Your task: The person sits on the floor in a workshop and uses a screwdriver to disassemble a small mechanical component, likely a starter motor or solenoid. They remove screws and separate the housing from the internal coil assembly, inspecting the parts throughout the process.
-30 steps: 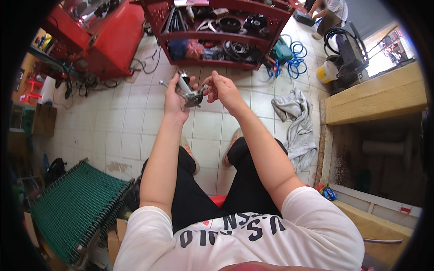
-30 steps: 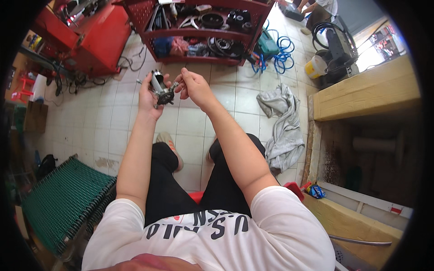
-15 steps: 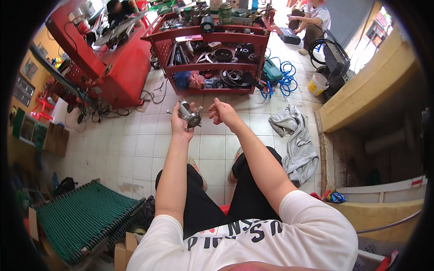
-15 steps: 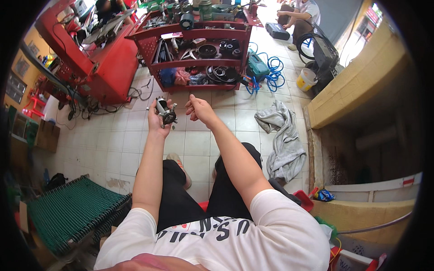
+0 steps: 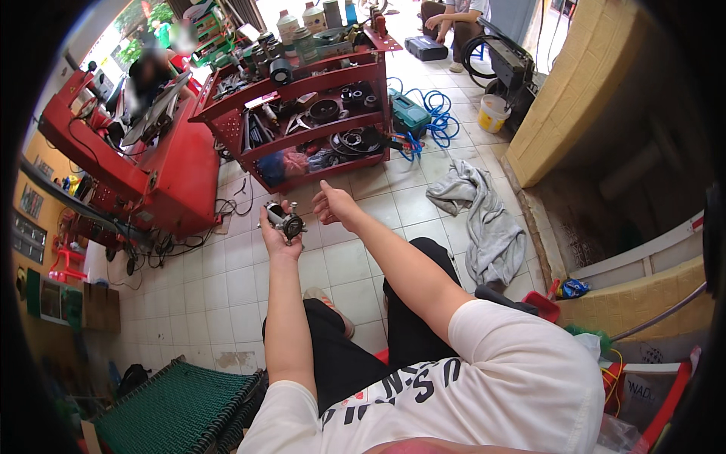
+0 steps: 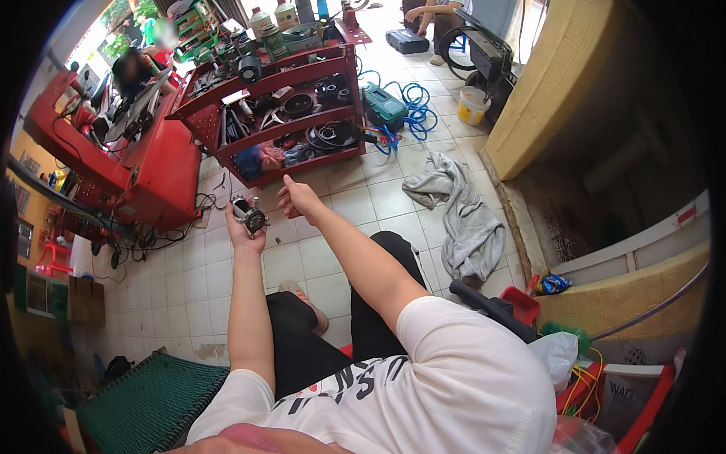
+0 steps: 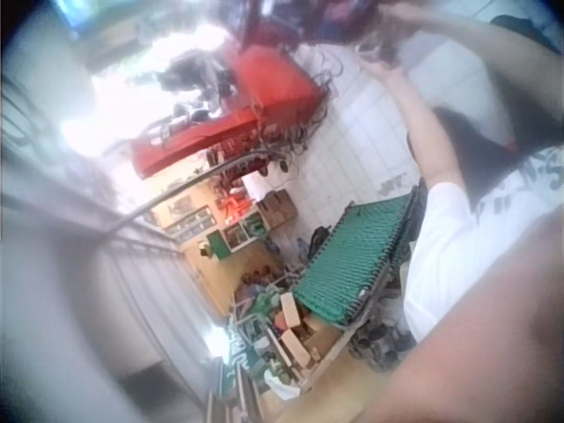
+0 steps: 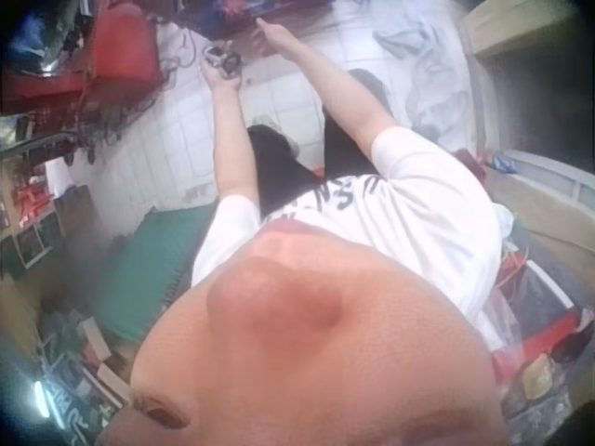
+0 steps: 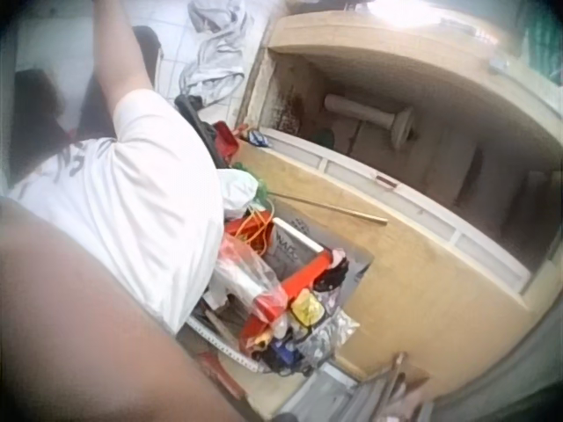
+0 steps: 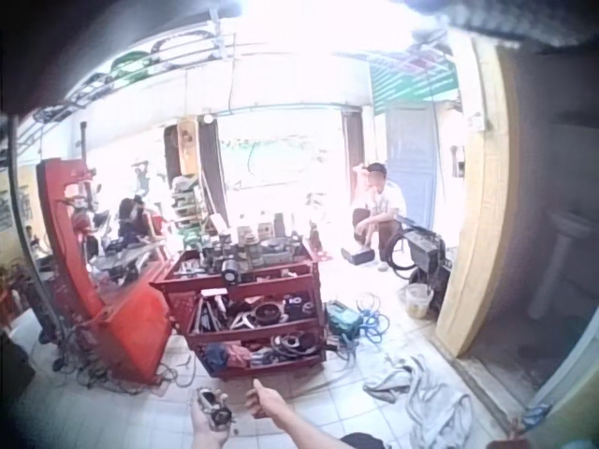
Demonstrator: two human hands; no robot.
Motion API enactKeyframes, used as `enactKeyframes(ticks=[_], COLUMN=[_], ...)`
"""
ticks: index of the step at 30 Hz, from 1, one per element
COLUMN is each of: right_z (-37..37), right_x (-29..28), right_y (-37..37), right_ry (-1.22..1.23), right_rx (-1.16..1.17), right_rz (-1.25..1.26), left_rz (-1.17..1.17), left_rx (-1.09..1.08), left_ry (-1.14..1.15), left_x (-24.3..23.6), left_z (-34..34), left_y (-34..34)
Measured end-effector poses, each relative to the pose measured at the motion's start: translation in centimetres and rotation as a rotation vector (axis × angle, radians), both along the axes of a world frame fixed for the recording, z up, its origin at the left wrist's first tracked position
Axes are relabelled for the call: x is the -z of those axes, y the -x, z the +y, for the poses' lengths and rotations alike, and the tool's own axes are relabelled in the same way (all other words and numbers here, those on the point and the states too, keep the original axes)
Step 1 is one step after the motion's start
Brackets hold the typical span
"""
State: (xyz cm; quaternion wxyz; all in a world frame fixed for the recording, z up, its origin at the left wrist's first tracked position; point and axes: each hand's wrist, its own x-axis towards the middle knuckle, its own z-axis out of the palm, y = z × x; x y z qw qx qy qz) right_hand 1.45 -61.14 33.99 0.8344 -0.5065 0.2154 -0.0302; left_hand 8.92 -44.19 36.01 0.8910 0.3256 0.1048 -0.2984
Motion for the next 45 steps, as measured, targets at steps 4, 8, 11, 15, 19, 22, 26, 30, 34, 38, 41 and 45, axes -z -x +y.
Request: enactKeyframes(ticks=[4, 8, 11, 15, 19, 22, 26, 30, 34, 38, 41, 45], right_z=[0.2, -1.9, -3.9, -7.3, -8.8, -8.7, -8.2, -7.7, -7.1, -6.9, -6.2, -4.0], right_x=[-0.6, -3.1, -5.2, -5.4, -4.2, -4.2, -4.4, -5.4, -6.8, -7.5, -8.2, -9.1], right_y=[0.6, 3.0, 7.7, 18.7, 29.4, 35.9, 41.6, 43.1, 41.9, 39.0, 36.5, 33.3], right_ry=[-0.051, -0.077, -0.020, 0.248, 0.270, 0.347, 0.369, 0.372, 0.402, 0.422, 0.414, 0.388], right_rx=[-0.005, 0.020, 0.024, -0.009, 0.132, 0.216, 0.301, 0.356, 0.332, 0.275, 0.244, 0.165], right_rz=[-0.019, -0.072, -0.107, 0.039, 0.162, 0.249, 0.320, 0.313, 0.292, 0.216, 0.172, 0.107], left_rz=[-0.032, 0.062, 0.039, -0.054, -0.051, -0.055, -0.082, -0.105, -0.088, -0.175, -0.206, -0.184], left_rx=[0.042, 0.007, 0.022, 0.082, 0.176, 0.243, 0.260, 0.238, 0.177, 0.149, 0.168, 0.160], left_ry=[0.078, 0.277, 0.332, 0.333, 0.363, 0.337, 0.238, 0.153, 0.030, 0.002, -0.009, 0.028], left_x=[1.4, 0.5, -0.7, -3.2, -3.3, -3.5, -4.1, -0.2, 0.9, 1.4, 1.7, 1.9], left_z=[0.5, 0.7, 2.0, 3.6, 4.7, 4.0, 3.3, 4.3, 4.7, 5.7, 6.0, 5.6], left_y=[-0.5, 0.3, 0.2, 2.6, 4.1, 5.3, 7.9, 8.2, 8.8, 7.4, 7.1, 7.4])
